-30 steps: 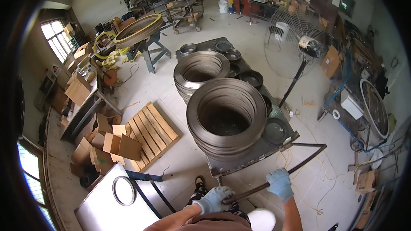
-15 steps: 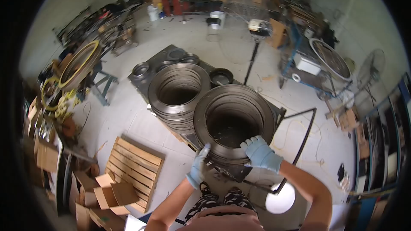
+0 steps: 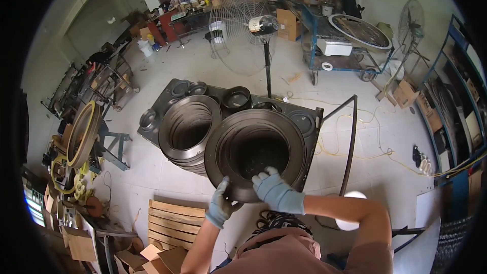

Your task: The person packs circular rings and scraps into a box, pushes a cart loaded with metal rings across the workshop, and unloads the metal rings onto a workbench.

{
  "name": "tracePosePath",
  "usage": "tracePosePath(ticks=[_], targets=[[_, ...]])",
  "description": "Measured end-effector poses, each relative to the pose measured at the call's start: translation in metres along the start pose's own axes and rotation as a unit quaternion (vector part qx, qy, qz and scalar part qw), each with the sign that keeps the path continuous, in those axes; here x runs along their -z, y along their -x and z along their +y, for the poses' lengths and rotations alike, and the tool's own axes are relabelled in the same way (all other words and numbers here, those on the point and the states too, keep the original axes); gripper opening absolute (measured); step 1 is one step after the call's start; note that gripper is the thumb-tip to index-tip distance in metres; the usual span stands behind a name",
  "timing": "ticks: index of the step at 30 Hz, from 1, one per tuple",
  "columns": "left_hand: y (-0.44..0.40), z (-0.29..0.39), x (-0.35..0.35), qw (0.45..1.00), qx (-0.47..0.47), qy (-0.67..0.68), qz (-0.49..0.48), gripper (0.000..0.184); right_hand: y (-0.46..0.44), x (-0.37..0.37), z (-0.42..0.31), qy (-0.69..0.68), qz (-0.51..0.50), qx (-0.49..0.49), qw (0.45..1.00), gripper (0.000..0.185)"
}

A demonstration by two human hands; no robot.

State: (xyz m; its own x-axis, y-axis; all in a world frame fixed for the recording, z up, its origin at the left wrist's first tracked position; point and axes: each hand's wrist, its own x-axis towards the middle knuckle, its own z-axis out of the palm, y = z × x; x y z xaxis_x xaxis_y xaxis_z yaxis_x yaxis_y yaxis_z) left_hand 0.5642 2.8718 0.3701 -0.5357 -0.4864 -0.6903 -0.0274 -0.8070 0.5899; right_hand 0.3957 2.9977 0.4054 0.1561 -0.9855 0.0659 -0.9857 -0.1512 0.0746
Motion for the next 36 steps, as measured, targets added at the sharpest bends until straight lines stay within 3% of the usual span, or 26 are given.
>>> tracePosePath(ticks=[4, 5, 7, 8, 9, 10, 11, 12, 16, 18, 20, 21, 22, 23, 24, 25, 26, 28, 30, 32, 34, 36], targets=[[-0.006, 0.018, 0.02, 0.994, -0.009, -0.058, 0.09, 0.045, -0.018, -0.017, -0.028, -0.039, 0.028, -0.006, 0.999, 0.023], [-0.018, 0.011, 0.028, 0.994, -0.071, -0.039, 0.075, 0.036, -0.023, 0.017, -0.017, -0.083, 0.003, 0.048, 0.995, 0.038], [-0.011, 0.006, 0.022, 0.987, -0.084, -0.047, 0.126, 0.031, -0.045, 0.053, 0.03, -0.331, -0.06, -0.005, 0.942, 0.06], [-0.002, 0.009, 0.013, 0.98, -0.094, -0.061, 0.166, 0.027, -0.051, 0.051, 0.065, -0.277, 0.125, -0.041, 0.952, 0.062], [0.0, 0.006, 0.013, 0.976, -0.119, -0.069, 0.168, 0.021, -0.06, 0.053, 0.096, -0.193, 0.109, -0.159, 0.962, 0.064], [0.005, 0.004, 0.007, 0.972, -0.109, -0.073, 0.195, 0.016, -0.065, 0.021, 0.131, -0.162, 0.081, -0.216, 0.959, 0.069], [0.011, -0.001, 0.001, 0.97, -0.129, -0.061, 0.197, 0.017, -0.074, -0.014, 0.162, -0.235, 0.14, -0.223, 0.936, 0.073], [0.014, -0.009, -0.003, 0.968, -0.148, -0.05, 0.198, 0.019, -0.079, -0.013, 0.178, -0.278, 0.042, -0.277, 0.919, 0.084], [0.019, -0.047, -0.004, 0.962, -0.177, 0.054, 0.201, 0.016, -0.09, 0.002, 0.183, -0.246, -0.068, -0.214, 0.943, 0.087], [0.034, -0.053, -0.014, 0.961, -0.18, 0.066, 0.199, 0.019, -0.087, -0.01, 0.181, -0.294, -0.029, -0.183, 0.938, 0.085], [0.031, -0.067, -0.017, 0.949, -0.199, 0.082, 0.228, 0.024, -0.083, -0.013, 0.178, -0.396, -0.034, -0.177, 0.9, 0.085], [0.04, -0.064, -0.026, 0.955, -0.201, 0.1, 0.196, 0.028, -0.079, -0.014, 0.174, -0.589, -0.031, -0.154, 0.793, 0.081], [0.048, -0.064, -0.033, 0.954, -0.208, 0.125, 0.175, 0.033, -0.079, -0.014, 0.17, -0.752, -0.052, -0.122, 0.645, 0.078], [0.045, -0.07, -0.034, 0.953, -0.226, 0.128, 0.153, 0.035, -0.079, -0.007, 0.174, -0.706, -0.068, -0.213, 0.672, 0.075], [0.036, -0.082, -0.029, 0.949, -0.246, 0.137, 0.143, 0.038, -0.083, 0.0, 0.177, -0.722, -0.15, -0.201, 0.644, 0.07], [0.023, -0.096, -0.024, 0.943, -0.251, 0.111, 0.188, 0.046, -0.083, 0.002, 0.166, -0.708, -0.121, -0.188, 0.67, 0.062], [0.007, -0.109, -0.021, 0.937, -0.247, 0.086, 0.232, 0.054, -0.08, -0.079, 0.217, -0.712, -0.117, -0.234, 0.652, 0.06], [-0.016, -0.123, -0.021, 0.929, -0.202, 0.104, 0.293, 0.067, -0.081, -0.051, 0.193, -0.677, -0.052, -0.165, 0.716, 0.062], [0.026, -0.116, -0.022, 0.925, -0.174, 0.054, 0.333, 0.073, -0.088, -0.048, 0.191, -0.609, -0.085, -0.227, 0.755, 0.069], [0.03, -0.14, -0.004, 0.927, -0.19, 0.131, 0.295, 0.071, -0.087, -0.03, 0.159, -0.606, -0.109, -0.233, 0.752, 0.072], [0.025, -0.163, 0.009, 0.913, -0.214, 0.131, 0.322, 0.069, -0.087, -0.019, 0.126, -0.604, -0.113, -0.249, 0.749, 0.075], [0.067, -0.175, 0.02, 0.907, -0.209, 0.175, 0.32, 0.065, -0.081, -0.01, 0.094, -0.582, -0.099, -0.214, 0.778, 0.08]])
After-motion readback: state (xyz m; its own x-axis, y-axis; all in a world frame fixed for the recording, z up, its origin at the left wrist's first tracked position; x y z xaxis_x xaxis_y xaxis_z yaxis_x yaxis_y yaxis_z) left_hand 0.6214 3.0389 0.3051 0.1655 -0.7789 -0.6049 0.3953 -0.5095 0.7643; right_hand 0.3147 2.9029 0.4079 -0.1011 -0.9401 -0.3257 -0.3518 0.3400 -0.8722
